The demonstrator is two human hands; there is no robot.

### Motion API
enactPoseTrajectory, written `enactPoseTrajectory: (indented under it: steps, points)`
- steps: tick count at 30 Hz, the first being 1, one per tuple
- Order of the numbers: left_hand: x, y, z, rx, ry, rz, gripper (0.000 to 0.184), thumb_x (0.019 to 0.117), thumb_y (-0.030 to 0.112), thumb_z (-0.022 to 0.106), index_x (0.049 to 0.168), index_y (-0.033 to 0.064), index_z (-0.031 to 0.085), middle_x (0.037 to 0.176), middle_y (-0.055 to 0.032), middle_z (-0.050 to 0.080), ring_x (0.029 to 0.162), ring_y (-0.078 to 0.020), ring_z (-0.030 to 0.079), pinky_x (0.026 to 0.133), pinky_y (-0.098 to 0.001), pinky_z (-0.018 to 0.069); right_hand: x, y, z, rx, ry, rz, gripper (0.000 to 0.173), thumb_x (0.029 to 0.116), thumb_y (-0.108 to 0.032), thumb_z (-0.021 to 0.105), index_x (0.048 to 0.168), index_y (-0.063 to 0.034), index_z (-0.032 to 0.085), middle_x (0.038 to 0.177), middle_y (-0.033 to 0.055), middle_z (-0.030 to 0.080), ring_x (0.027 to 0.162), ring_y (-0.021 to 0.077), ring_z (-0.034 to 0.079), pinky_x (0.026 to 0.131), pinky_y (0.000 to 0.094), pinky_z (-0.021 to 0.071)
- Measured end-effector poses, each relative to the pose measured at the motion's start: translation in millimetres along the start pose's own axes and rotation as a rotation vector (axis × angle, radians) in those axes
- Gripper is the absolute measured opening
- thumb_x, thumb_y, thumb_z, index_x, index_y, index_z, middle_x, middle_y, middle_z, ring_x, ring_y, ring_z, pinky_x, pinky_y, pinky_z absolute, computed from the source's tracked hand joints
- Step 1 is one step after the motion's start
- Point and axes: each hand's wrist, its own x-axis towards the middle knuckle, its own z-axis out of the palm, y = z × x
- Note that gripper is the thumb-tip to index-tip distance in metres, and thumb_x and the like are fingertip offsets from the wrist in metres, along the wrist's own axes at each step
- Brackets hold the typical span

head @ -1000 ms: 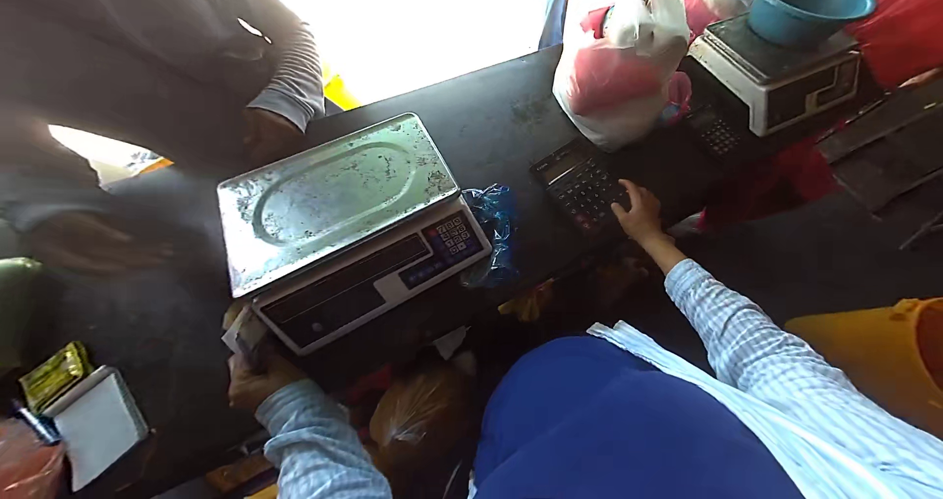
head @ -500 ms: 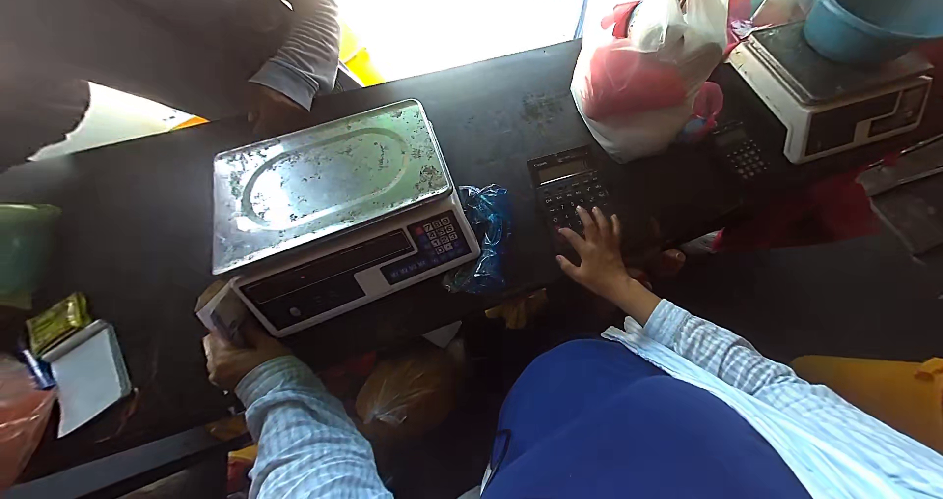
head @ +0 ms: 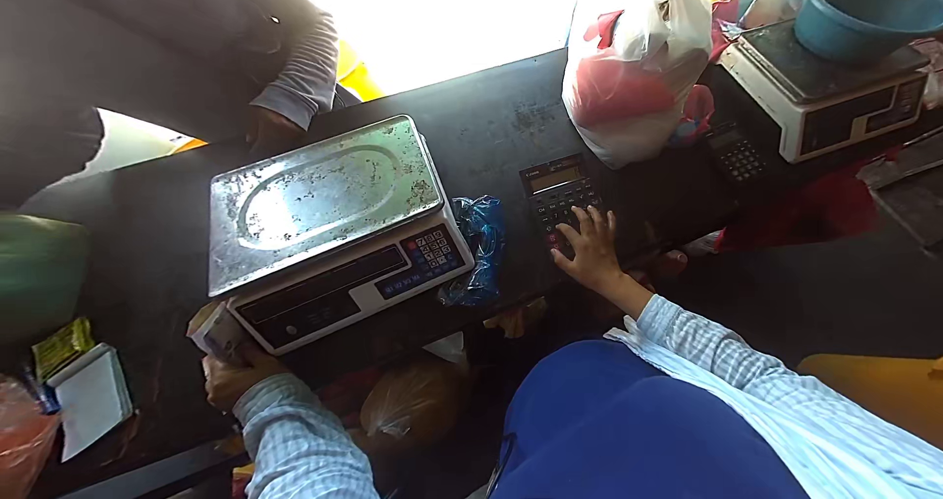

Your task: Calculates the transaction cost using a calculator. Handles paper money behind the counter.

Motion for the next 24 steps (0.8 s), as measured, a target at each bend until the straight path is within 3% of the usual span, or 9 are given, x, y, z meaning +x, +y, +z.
enactPoseTrajectory:
  steps: [2,4,6,9,11,14,17,21,24]
  points:
    - [11.7,-18.0,16.0,0.005,0.041,0.016,0.051,0.1059,0.032,0.049,0.145,-0.0012,0.052,0.142,-0.0228,0.059,0.134,-0.0356,0.057,0.114,-0.0506,0.0398,-6.0,6.6,0.7,0.039,0.016,0.004,0.052,0.0964,-0.054,0.057,0.136,-0.0218,0.067,0.159,0.0178,0.043,0.152,0.0434,0.027,0.119,0.0723,0.0074]
    - [14.1,-16.4,15.6,0.000,0.045,0.012,0.051,0.1060,0.033,0.049,0.145,-0.0011,0.053,0.142,-0.0232,0.059,0.133,-0.0359,0.057,0.113,-0.0510,0.0399,-11.1,21.2,0.7,0.152,0.162,0.029,0.042,0.0952,-0.044,0.061,0.123,-0.0144,0.074,0.151,0.0191,0.051,0.145,0.0418,0.041,0.118,0.0667,0.0241]
    - [11.9,-12.7,12.2,-0.007,0.039,0.001,0.051,0.1062,0.032,0.050,0.145,-0.0007,0.053,0.143,-0.0228,0.059,0.134,-0.0357,0.056,0.114,-0.0507,0.0391,-18.0,40.0,-7.5,0.279,0.202,0.125,0.040,0.0967,-0.036,0.061,0.118,-0.0042,0.072,0.148,0.0221,0.052,0.138,0.0397,0.049,0.115,0.0541,0.0396]
    - [12.0,-13.7,12.3,-0.011,0.034,-0.007,0.052,0.1059,0.033,0.050,0.147,0.0001,0.051,0.143,-0.0224,0.059,0.135,-0.0352,0.055,0.115,-0.0500,0.0383,-26.0,64.0,-10.0,0.348,0.282,0.156,0.038,0.0959,-0.028,0.062,0.116,0.0039,0.068,0.142,0.0281,0.054,0.130,0.0418,0.055,0.107,0.0501,0.0471]
    - [12.6,-14.1,12.5,-0.011,0.039,-0.015,0.052,0.1058,0.033,0.050,0.146,-0.0004,0.052,0.142,-0.0227,0.059,0.135,-0.0355,0.056,0.115,-0.0501,0.0385,-27.1,64.2,-10.7,0.288,0.283,0.073,0.039,0.0948,-0.030,0.062,0.118,0.0003,0.070,0.143,0.0279,0.054,0.131,0.0441,0.053,0.108,0.0538,0.0444]
    - [13.5,-15.3,11.6,-0.006,0.030,-0.014,0.052,0.1062,0.032,0.050,0.147,-0.0011,0.051,0.143,-0.0237,0.058,0.136,-0.0361,0.055,0.115,-0.0502,0.0382,-26.9,37.8,-6.1,0.204,0.205,-0.117,0.042,0.0933,-0.038,0.064,0.127,-0.0137,0.071,0.147,0.0249,0.052,0.139,0.0468,0.045,0.114,0.0635,0.0351]
    - [13.5,-13.1,10.0,-0.007,0.012,-0.015,0.052,0.1066,0.031,0.049,0.148,-0.0011,0.050,0.146,-0.0233,0.056,0.137,-0.0364,0.053,0.116,-0.0514,0.0369,-24.7,7.8,5.6,0.089,0.046,-0.178,0.057,0.0928,-0.051,0.062,0.142,-0.0235,0.062,0.156,0.0236,0.044,0.147,0.0488,0.034,0.118,0.0702,0.0209]
    - [27.2,-40.9,33.1,0.038,0.157,0.119,0.057,0.1038,0.038,0.049,0.144,-0.0015,0.056,0.136,-0.0210,0.065,0.127,-0.0321,0.063,0.111,-0.0423,0.0438,-18.7,-2.2,12.0,0.046,0.042,-0.149,0.057,0.0935,-0.053,0.059,0.139,-0.0197,0.064,0.155,0.0214,0.047,0.147,0.0482,0.035,0.118,0.0711,0.0174]
    - [29.8,-40.3,34.6,0.027,0.099,0.035,0.055,0.1045,0.039,0.050,0.145,0.0011,0.054,0.140,-0.0195,0.062,0.132,-0.0314,0.059,0.114,-0.0441,0.0408,-17.8,1.6,5.3,0.045,0.048,-0.135,0.053,0.0937,-0.053,0.059,0.134,-0.0193,0.068,0.154,0.0202,0.048,0.148,0.0470,0.034,0.118,0.0715,0.0153]
